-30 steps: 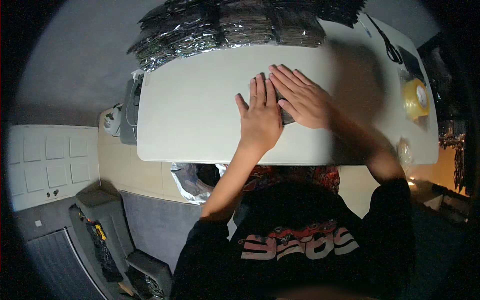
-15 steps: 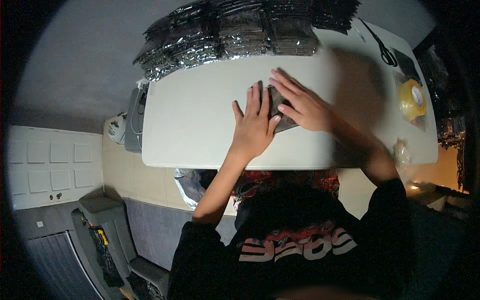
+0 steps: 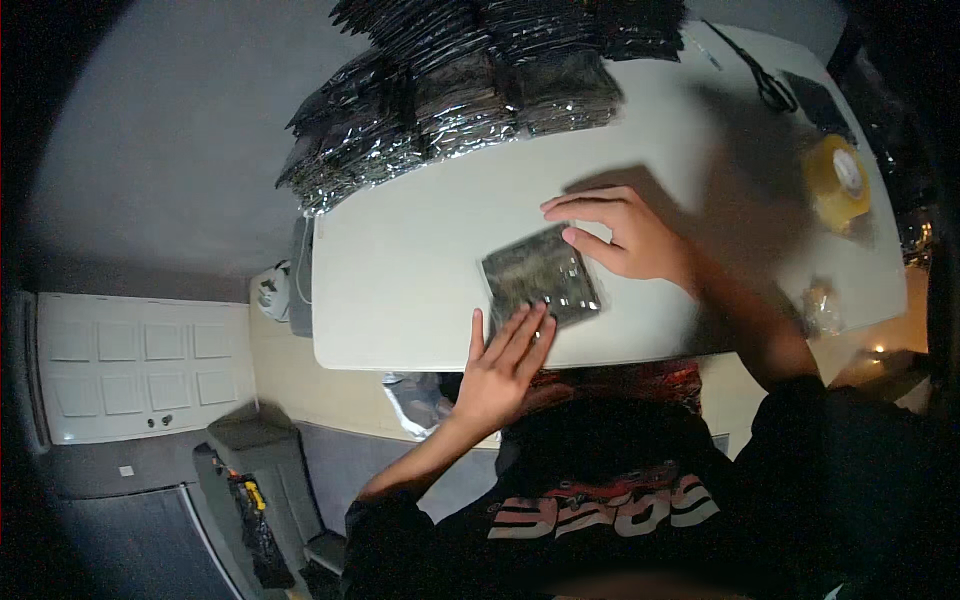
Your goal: Folding camouflage fabric items and placing them in plastic bags.
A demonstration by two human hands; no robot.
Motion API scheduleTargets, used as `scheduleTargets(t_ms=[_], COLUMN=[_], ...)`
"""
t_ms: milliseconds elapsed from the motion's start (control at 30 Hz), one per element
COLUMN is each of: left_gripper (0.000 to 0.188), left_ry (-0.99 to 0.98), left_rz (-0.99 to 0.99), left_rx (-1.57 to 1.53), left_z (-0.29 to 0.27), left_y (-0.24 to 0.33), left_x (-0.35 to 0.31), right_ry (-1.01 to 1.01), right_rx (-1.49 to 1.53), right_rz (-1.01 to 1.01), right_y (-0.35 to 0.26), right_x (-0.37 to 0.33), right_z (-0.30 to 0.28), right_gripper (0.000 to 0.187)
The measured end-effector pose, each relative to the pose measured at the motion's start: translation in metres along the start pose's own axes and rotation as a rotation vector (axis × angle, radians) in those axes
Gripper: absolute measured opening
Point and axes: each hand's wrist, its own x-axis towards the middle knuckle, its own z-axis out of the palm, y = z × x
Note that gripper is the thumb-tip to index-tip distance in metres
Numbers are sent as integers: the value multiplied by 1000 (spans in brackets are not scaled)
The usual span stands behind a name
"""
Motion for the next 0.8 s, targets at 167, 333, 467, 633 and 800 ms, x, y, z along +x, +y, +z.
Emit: scheduleTargets(t_ms=[167,333,467,633,800], left_gripper=[28,14,20,24,32], left_ry=[158,131,187,100,-30], left_rz=[-27,-217,-307,-137,-401], left_rx=[-150,-476,-657,-1128,-1279], left_z=[-25,-90,-111,-74,-3], left_y=[-6,-24,-62,-116,-144], left_x=[-8,26,90,169,184], right_ry=[-54,-71,-15,155,122], right_rx=[29,309,693,630,49], right_rz=[-6,55,139,351,515], right_y=[-3,-12,-20,-13,13], right_x=[-2,-3,-4,12,19], right_z=[12,5,-8,-22,-44], right_gripper=[32,34,31,18,34])
